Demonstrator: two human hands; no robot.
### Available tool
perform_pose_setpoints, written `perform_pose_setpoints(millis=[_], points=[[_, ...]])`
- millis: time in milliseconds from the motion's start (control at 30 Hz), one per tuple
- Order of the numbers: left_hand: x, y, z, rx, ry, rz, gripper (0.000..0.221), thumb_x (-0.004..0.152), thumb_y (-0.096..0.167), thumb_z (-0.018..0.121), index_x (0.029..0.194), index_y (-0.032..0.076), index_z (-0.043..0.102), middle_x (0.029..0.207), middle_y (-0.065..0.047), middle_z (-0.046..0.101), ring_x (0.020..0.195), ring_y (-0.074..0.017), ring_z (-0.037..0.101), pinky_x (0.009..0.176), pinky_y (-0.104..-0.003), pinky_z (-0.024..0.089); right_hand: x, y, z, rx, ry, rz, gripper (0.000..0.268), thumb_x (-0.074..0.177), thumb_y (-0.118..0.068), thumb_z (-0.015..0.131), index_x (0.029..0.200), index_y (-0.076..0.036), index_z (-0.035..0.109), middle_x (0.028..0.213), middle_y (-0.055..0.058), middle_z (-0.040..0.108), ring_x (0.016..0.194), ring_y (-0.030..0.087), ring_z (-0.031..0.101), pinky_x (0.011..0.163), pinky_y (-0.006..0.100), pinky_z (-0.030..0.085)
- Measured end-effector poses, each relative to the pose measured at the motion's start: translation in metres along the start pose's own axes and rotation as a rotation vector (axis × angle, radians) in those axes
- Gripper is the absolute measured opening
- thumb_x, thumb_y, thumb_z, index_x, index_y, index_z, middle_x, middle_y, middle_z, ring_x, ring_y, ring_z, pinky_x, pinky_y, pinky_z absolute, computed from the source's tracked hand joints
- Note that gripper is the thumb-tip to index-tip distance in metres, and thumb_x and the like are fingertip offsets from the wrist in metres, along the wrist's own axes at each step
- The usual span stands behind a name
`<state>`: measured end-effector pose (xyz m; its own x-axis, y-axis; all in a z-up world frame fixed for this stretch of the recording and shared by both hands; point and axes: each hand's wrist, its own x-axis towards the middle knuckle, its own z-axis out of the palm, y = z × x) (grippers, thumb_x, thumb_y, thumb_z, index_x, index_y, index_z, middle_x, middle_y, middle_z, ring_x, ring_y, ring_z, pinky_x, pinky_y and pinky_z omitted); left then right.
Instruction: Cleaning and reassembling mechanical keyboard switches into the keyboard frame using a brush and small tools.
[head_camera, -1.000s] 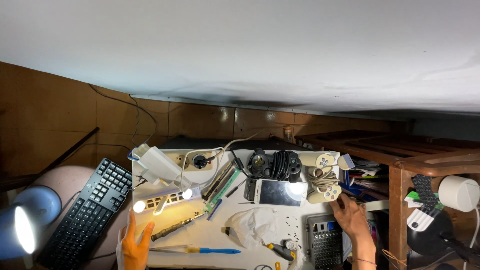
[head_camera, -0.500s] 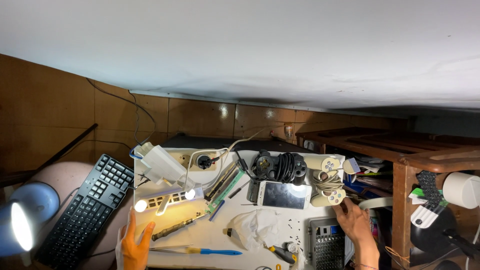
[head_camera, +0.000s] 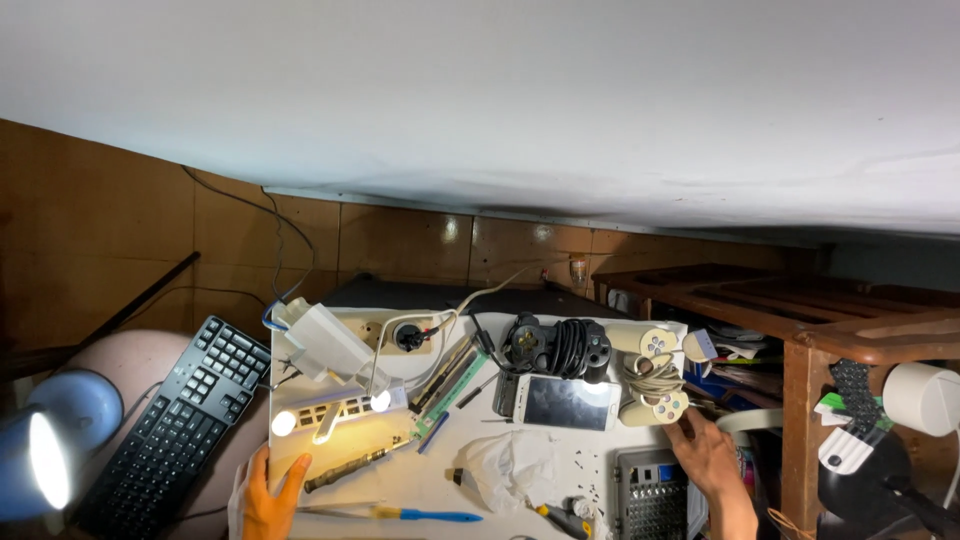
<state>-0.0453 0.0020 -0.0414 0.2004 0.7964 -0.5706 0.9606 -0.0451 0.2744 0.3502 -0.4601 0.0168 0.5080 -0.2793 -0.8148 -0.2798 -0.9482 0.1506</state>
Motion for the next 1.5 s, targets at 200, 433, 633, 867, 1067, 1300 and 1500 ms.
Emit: perform_pose_setpoints(millis=[200,433,633,867,1067,1300,1500], points=[[-0.004,-0.040,0.014,0.074,0.051,-0.035,0.065,0.076,0.051,0.077,0.131,0.016,0.067,0.120,-0.009,0.069,0.109,-0.0303,0.068,0.092,-0.042,0.053,-0.004,-0.015,0.002,-0.015,0.002,0.013,0.084,0.091,-0.064,0.044,0.162,-0.022,0.030,0.165,0.012,0.037,0.158,0.034,0.020,0.125,0.060,0.029],[-0.014,-0.057,0.013,0.027,0.068,-0.027,0.066,0.077,0.049,0.078,0.132,0.015,0.066,0.118,-0.010,0.068,0.105,-0.0294,0.068,0.093,-0.041,0.054,-0.012,-0.014,0.010,0.014,0.021,0.002,0.089,0.088,-0.067,0.044,0.163,-0.022,0.031,0.163,0.011,0.041,0.157,0.032,0.023,0.124,0.058,0.030],[-0.021,-0.063,0.016,0.009,0.160,-0.001,0.058,0.075,0.043,0.082,0.123,0.012,0.070,0.113,-0.011,0.070,0.098,-0.0314,0.069,0.089,-0.039,0.055,0.001,-0.004,0.021,-0.113,0.017,-0.040,0.088,0.090,-0.069,0.042,0.162,-0.021,0.029,0.164,0.014,0.038,0.156,0.039,0.024,0.123,0.064,0.031],[-0.025,-0.017,-0.005,-0.009,0.057,-0.180,0.051,0.076,0.040,0.079,0.121,0.017,0.073,0.112,-0.007,0.071,0.099,-0.0258,0.068,0.087,-0.037,0.052,-0.014,-0.031,0.011,0.000,-0.018,0.052,0.084,0.087,-0.067,0.046,0.160,-0.027,0.036,0.162,0.009,0.044,0.157,0.027,0.027,0.128,0.052,0.016],[-0.015,-0.033,0.008,0.078,0.084,-0.100,0.061,0.074,0.035,0.084,0.128,0.011,0.070,0.119,-0.011,0.071,0.099,-0.0256,0.072,0.086,-0.034,0.056,0.027,-0.019,0.012,-0.236,-0.030,-0.004,0.066,0.094,-0.064,0.041,0.148,-0.028,0.051,0.143,0.010,0.066,0.137,0.033,0.053,0.114,0.048,0.039],[0.012,-0.036,-0.036,0.212,0.523,0.412,0.069,0.084,0.024,0.074,0.143,-0.009,0.063,0.129,-0.021,0.066,0.125,-0.0367,0.057,0.105,-0.047,0.050,-0.043,-0.076,-0.001,-0.083,1.028,-0.562,0.025,0.111,-0.006,0.060,0.128,0.004,0.074,0.105,0.016,0.074,0.093,0.027,0.069,0.078,0.040,0.060],[-0.002,0.143,-0.073,-0.053,0.408,0.808,0.043,0.087,0.015,0.073,0.126,0.000,0.062,0.127,-0.018,0.061,0.115,-0.0307,0.065,0.102,-0.040,0.055,-0.072,-0.177,0.010,0.033,0.994,-1.068,0.013,0.104,-0.002,0.064,0.115,0.004,0.069,0.104,0.015,0.074,0.090,0.024,0.068,0.078,0.031,0.055]])
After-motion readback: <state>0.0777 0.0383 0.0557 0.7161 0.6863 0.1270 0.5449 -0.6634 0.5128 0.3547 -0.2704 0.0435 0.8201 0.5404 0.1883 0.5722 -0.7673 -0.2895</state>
